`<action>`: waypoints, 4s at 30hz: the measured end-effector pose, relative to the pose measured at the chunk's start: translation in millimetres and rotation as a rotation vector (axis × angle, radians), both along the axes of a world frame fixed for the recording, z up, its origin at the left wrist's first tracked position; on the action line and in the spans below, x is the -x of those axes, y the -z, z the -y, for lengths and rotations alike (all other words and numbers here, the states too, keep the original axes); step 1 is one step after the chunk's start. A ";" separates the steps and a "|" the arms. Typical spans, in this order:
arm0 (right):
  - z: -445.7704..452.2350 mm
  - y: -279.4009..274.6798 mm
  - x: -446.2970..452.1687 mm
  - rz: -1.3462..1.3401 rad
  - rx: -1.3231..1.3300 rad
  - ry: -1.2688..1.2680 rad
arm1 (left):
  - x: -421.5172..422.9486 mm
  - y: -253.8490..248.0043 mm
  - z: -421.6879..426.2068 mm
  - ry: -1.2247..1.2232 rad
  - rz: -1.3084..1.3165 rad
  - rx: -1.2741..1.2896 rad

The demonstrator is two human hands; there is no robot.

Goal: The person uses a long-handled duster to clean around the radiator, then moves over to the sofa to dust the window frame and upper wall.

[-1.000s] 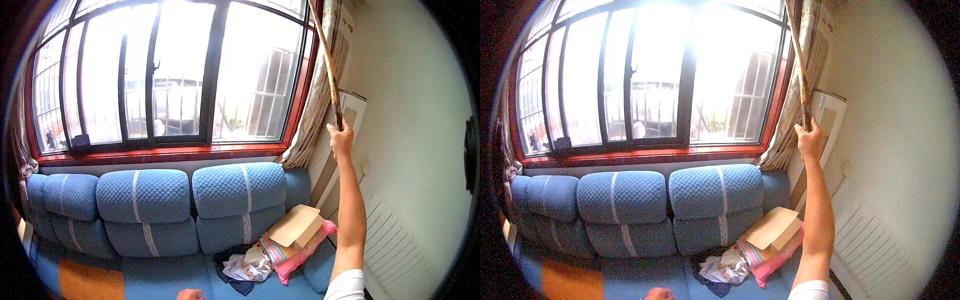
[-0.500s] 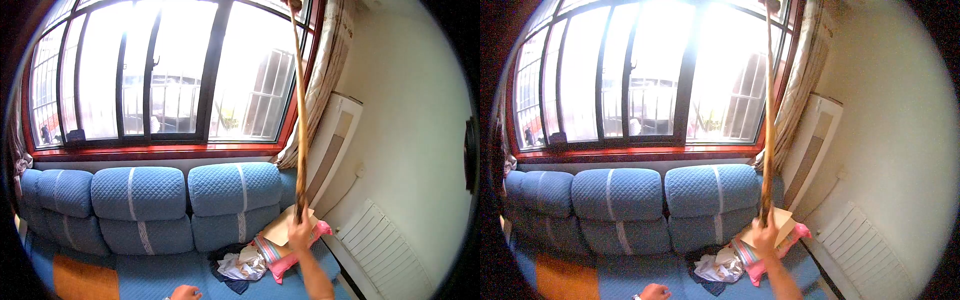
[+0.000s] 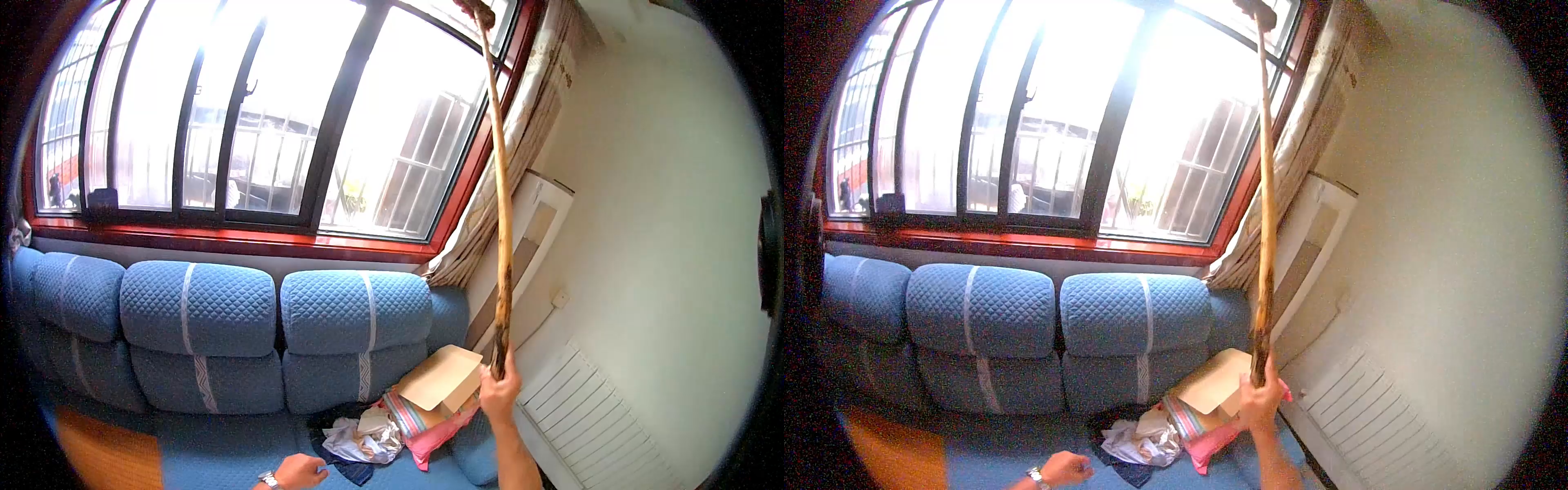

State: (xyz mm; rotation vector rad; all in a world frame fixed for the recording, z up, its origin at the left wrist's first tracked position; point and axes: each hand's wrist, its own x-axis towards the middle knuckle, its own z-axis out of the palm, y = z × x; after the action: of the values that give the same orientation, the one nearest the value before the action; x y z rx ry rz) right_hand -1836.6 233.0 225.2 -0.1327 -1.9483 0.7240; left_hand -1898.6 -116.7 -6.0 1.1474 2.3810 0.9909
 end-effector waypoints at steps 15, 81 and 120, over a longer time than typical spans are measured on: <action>-31.1 -141.2 152.5 -0.200 -0.256 -0.051 | -41.6 -9.2 24.4 -0.238 0.223 -0.281; 88.0 118.6 -21.5 0.205 0.106 0.024 | 45.7 -71.5 40.9 -0.030 -0.546 0.111; 59.6 49.4 23.8 0.100 0.000 0.159 | 45.6 -268.4 59.8 0.072 -0.554 -0.009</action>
State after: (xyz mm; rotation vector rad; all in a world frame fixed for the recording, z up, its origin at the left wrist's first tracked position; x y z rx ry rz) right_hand -1860.4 173.4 175.7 -0.3255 -2.0061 0.6221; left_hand -1944.1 -176.5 262.5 1.6743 2.7148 0.7262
